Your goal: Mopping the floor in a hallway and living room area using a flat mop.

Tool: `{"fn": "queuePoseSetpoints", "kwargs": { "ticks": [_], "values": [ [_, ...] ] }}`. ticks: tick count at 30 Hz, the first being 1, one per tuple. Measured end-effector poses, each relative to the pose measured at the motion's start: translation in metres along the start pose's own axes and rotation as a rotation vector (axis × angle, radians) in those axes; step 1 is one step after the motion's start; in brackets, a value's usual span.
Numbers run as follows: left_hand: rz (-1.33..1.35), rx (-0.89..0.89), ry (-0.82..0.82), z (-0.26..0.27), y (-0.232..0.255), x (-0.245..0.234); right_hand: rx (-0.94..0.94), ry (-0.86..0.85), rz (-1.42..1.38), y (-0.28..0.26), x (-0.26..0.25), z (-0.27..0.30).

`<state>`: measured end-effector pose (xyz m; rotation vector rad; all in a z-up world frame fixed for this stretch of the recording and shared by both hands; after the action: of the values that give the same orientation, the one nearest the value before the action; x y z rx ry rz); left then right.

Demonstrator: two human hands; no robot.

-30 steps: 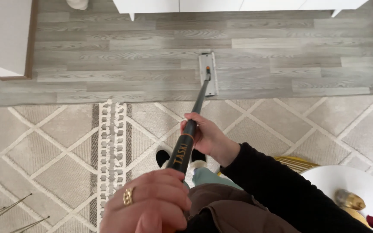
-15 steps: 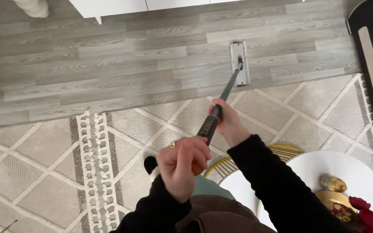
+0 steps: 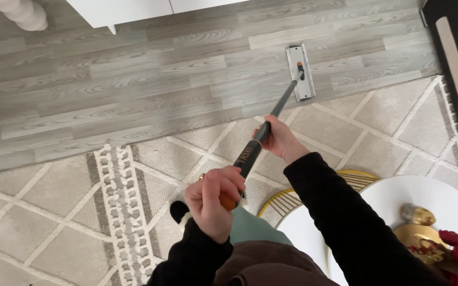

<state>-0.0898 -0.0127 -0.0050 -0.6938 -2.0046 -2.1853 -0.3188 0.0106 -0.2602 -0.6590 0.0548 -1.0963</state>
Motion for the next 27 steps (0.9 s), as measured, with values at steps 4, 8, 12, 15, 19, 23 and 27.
{"fn": "queuePoseSetpoints", "kwargs": {
  "ticks": [4, 8, 12, 15, 19, 23, 27],
  "values": [
    [0.007, 0.007, 0.02, 0.003, 0.028, -0.037, 0.022, -0.022, 0.15, 0.024, 0.033, 0.021],
    [-0.002, 0.073, 0.0, 0.008, 0.067, -0.081, 0.07, -0.031, 0.222, 0.064, 0.066, 0.034],
    [-0.029, 0.103, -0.019, 0.013, 0.105, -0.126, 0.069, -0.049, 0.243, 0.109, 0.105, 0.043],
    [-0.035, 0.138, 0.011, 0.018, 0.138, -0.164, 0.094, -0.099, 0.232, 0.141, 0.149, 0.064],
    [-0.137, 0.194, 0.058, 0.024, 0.182, -0.212, 0.116, -0.185, 0.297, 0.185, 0.208, 0.089],
    [-0.332, 0.29, 0.103, 0.033, 0.233, -0.253, 0.182, -0.293, 0.327, 0.228, 0.264, 0.12],
    [-0.526, 0.274, -0.268, 0.049, 0.252, -0.31, 0.223, -0.373, 0.368, 0.268, 0.315, 0.153]
  ]
}}
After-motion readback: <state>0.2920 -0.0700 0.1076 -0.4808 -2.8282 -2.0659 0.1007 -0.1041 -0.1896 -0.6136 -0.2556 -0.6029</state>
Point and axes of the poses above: each hand's wrist, its own z-axis away from the middle knuckle, its own x-axis out of the palm, y = z × x, the point moved 9 cm from there along -z, towards the middle knuckle, and after that the axes turned 7 degrees about -x, right-handed, at the moved point
